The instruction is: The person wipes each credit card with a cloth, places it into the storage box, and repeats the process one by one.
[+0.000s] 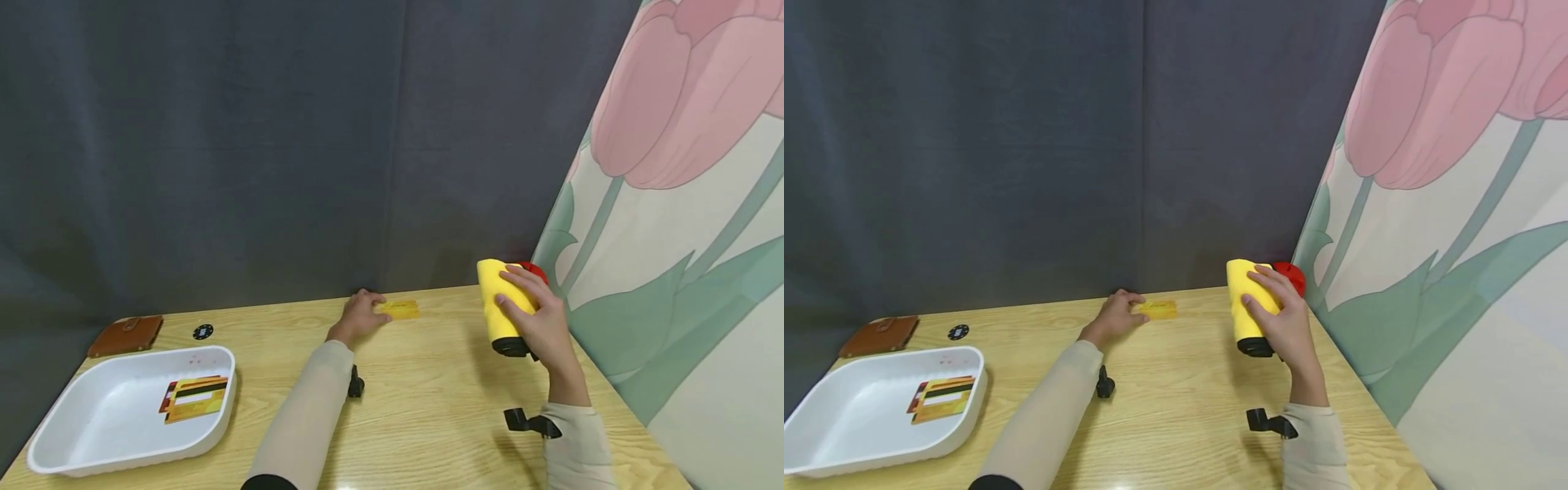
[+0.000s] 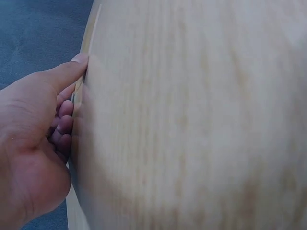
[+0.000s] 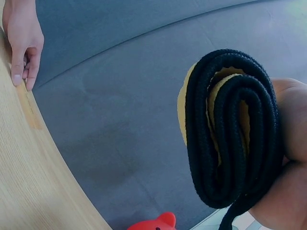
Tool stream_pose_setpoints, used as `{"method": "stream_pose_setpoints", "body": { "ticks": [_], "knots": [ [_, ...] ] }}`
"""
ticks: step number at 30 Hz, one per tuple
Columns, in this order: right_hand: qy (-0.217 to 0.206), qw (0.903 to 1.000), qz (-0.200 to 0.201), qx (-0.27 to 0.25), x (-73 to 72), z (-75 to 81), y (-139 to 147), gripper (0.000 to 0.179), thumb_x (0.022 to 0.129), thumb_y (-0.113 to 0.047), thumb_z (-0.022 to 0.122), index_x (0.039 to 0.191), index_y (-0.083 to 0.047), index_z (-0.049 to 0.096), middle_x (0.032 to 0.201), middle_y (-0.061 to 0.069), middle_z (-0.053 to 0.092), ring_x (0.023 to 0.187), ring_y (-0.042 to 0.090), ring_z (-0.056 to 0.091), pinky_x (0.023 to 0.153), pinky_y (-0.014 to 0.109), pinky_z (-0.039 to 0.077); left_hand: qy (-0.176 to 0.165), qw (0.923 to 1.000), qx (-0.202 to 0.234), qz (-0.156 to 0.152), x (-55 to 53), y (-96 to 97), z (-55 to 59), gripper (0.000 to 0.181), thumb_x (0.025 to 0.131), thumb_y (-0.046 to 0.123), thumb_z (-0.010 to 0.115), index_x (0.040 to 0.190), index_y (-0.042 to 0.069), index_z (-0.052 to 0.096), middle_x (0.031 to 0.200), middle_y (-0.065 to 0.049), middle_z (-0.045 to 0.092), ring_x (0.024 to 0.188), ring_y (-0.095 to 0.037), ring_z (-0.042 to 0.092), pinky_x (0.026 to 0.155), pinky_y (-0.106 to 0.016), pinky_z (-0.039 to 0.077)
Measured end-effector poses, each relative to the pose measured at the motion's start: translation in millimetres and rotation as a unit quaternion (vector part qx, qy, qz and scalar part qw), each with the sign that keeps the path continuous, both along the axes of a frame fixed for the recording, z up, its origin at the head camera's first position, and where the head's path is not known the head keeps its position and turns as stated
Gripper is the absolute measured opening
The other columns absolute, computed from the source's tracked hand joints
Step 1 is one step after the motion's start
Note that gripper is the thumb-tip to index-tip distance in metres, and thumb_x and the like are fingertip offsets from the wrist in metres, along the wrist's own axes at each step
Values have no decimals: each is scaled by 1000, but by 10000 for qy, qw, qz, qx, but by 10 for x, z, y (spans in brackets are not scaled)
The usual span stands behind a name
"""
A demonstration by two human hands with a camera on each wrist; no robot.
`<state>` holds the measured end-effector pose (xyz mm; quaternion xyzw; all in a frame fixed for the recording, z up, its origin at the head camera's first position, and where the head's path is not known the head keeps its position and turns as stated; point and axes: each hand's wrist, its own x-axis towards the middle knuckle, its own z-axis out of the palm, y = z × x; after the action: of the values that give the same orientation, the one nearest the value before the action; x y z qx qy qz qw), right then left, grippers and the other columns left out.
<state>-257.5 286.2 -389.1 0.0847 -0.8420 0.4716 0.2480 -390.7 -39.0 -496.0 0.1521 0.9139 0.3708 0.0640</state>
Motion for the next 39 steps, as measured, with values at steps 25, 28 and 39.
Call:
{"method": "stream_pose_setpoints", "body": {
  "ticks": [25, 28, 39],
  "knots": [
    [-8, 9998, 45, 215, -59, 9, 14, 43, 96, -19, 74, 138, -18, 67, 153, 5, 55, 123, -5, 46, 83, 11, 45, -251, 9932, 1137, -67, 105, -217, -7, 35, 98, 10, 70, 130, 17, 59, 108, -7, 66, 93, -18, 63, 86, -37, 54],
    [-1, 9998, 33, 187, -57, 13, 21, 43, 95, -18, 75, 138, -18, 68, 153, 5, 55, 124, -6, 45, 82, 11, 45, -260, 9862, 1630, -95, 153, -270, -56, 35, 98, 8, 68, 131, 17, 61, 106, -8, 65, 90, -16, 64, 82, -32, 56],
    [-36, 9996, 102, 271, -77, 30, -26, 43, 95, -20, 75, 138, -19, 68, 153, 4, 55, 123, -4, 45, 81, 11, 46, 93, 9549, 2955, 262, 489, -480, 178, 33, 97, 8, 71, 129, 16, 67, 107, -11, 67, 94, -22, 73, 89, -52, 62]
  ]
}}
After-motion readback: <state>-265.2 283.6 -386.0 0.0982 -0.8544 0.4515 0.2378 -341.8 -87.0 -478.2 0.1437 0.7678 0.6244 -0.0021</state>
